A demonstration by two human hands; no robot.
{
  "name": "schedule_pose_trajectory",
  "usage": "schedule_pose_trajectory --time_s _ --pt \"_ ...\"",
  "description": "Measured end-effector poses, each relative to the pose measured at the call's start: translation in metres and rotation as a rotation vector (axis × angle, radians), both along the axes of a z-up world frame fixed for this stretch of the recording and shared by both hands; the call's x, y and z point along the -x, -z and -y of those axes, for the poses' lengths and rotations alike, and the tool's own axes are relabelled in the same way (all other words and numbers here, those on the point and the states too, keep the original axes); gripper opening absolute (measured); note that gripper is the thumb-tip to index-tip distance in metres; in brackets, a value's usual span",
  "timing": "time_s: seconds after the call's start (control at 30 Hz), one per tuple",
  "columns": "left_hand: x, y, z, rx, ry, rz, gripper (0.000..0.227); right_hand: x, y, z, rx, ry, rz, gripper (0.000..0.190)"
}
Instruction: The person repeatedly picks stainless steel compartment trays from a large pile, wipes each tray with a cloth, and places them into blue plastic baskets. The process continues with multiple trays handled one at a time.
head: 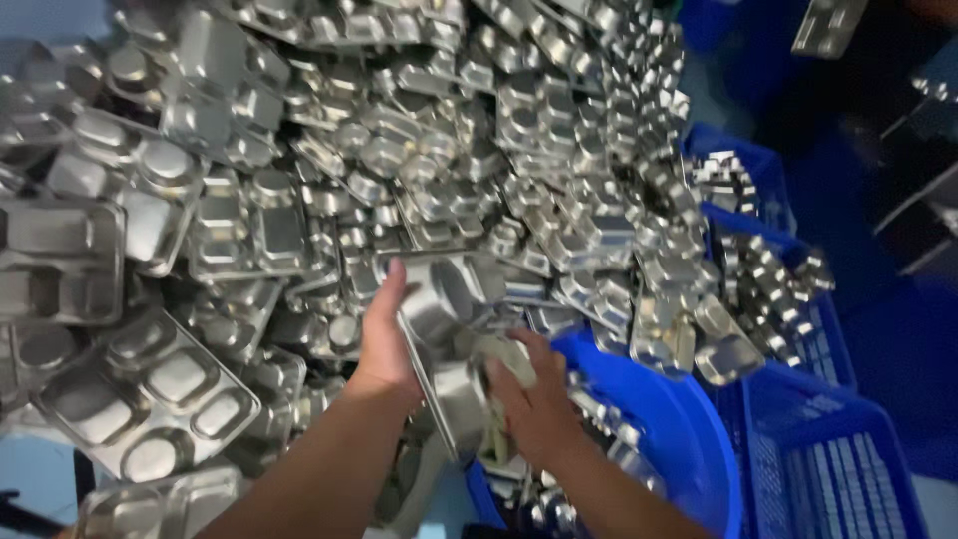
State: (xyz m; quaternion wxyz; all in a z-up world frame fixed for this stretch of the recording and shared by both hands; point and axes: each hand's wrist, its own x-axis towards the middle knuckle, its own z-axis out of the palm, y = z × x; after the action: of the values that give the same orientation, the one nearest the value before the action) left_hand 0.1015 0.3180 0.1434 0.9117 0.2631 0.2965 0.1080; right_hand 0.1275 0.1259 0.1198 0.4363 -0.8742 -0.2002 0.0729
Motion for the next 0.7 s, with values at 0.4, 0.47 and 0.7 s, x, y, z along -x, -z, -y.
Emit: schedule_pose_trajectory --time_s 0.4,0.47,0.7 --pt "-0.017 -0.025 -0.033 -0.045 0.252 0.107 0.089 -0.111 0.039 -0.035 0.057 0.362 -0.086 0.061" --pt "-0.019 -0.031 -0.049 -0.039 0.179 0.026 0.089 -0.108 0.041 -0.03 0.022 0.069 0.007 0.059" --pt "-0.029 -0.037 -0.08 0.066 0.029 0.236 0.092 -0.089 0.054 0.004 -0.07 0.674 -0.455 0.06"
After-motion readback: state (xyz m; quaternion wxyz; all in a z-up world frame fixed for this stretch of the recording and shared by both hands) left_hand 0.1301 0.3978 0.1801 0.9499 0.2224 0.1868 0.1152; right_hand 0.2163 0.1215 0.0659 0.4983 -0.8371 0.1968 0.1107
